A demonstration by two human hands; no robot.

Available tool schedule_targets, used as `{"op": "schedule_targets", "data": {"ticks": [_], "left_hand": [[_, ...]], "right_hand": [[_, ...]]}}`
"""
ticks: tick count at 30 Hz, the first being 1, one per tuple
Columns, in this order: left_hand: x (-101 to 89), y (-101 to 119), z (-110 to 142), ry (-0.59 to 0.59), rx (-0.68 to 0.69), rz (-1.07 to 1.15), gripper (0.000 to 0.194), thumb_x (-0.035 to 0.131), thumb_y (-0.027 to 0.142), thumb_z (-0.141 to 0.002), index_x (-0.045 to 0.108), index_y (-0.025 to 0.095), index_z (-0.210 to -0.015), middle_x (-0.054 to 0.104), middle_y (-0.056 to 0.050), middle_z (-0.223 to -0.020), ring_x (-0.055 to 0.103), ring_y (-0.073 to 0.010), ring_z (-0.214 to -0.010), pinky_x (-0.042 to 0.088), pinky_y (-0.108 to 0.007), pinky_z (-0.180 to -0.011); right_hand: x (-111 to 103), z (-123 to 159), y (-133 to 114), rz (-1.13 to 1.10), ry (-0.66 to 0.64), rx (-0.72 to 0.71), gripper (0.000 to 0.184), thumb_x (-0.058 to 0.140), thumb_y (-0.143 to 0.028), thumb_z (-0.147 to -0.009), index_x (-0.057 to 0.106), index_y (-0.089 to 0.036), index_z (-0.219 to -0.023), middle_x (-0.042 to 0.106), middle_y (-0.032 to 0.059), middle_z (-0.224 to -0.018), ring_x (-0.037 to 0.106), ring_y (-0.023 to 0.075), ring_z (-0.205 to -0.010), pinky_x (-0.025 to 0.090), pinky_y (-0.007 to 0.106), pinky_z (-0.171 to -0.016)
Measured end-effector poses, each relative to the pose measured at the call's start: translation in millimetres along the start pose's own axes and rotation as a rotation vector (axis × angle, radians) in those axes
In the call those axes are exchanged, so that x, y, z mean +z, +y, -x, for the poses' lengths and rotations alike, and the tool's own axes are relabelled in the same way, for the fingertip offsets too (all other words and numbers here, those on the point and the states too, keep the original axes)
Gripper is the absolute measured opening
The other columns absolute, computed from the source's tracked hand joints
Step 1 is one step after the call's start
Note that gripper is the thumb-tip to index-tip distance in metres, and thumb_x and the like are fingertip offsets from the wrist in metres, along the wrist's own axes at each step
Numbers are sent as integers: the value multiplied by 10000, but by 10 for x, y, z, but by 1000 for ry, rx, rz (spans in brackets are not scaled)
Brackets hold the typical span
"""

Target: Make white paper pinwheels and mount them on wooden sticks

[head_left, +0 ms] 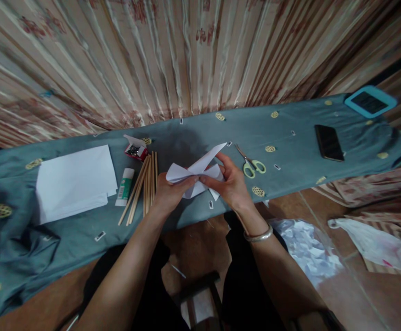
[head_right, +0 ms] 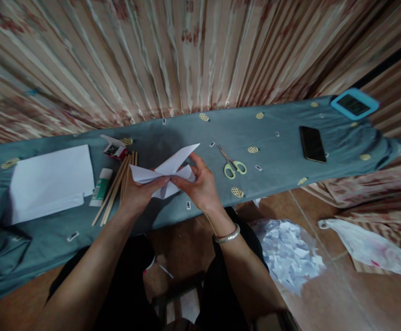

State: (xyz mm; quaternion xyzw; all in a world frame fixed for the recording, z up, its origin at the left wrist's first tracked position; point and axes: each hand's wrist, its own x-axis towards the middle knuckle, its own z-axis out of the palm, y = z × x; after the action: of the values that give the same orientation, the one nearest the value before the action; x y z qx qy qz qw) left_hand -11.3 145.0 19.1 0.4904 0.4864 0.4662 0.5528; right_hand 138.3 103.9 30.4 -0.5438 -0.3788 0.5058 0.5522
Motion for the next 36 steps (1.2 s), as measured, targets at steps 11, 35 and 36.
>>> {"op": "schedule_targets", "data": {"ticks": [11,35,36], "left_hand": [[10,57,-1,-9,-9,-41,197,822,282,-552,719,152,-659,654,-3,-563,595,-144,-528,469,-224,-482],[-84,-98,-16,24,30,-98,270,866,334,-556,706,145,-665,663,-19,-586,612,-166,-535,473,-241,-471],[-89,-100,-16,24,39,-112,268,866,334,-559,707,147,-669,661,-17,-582,612,-166,-535,469,-239,-468]], "right_hand": [[34,6,31,60,44,-54,637,798,-339,-652,529,-289,-1227,709,-23,-843,649,174,-699,552,345,-645],[51,-3,55,20,16,-46,500,810,-334,-647,574,-261,-1081,720,-34,-800,666,163,-689,567,328,-653],[53,-4,54,22,15,-44,501,812,-341,-644,574,-263,-1078,722,-32,-805,669,167,-700,567,333,-662]]}}
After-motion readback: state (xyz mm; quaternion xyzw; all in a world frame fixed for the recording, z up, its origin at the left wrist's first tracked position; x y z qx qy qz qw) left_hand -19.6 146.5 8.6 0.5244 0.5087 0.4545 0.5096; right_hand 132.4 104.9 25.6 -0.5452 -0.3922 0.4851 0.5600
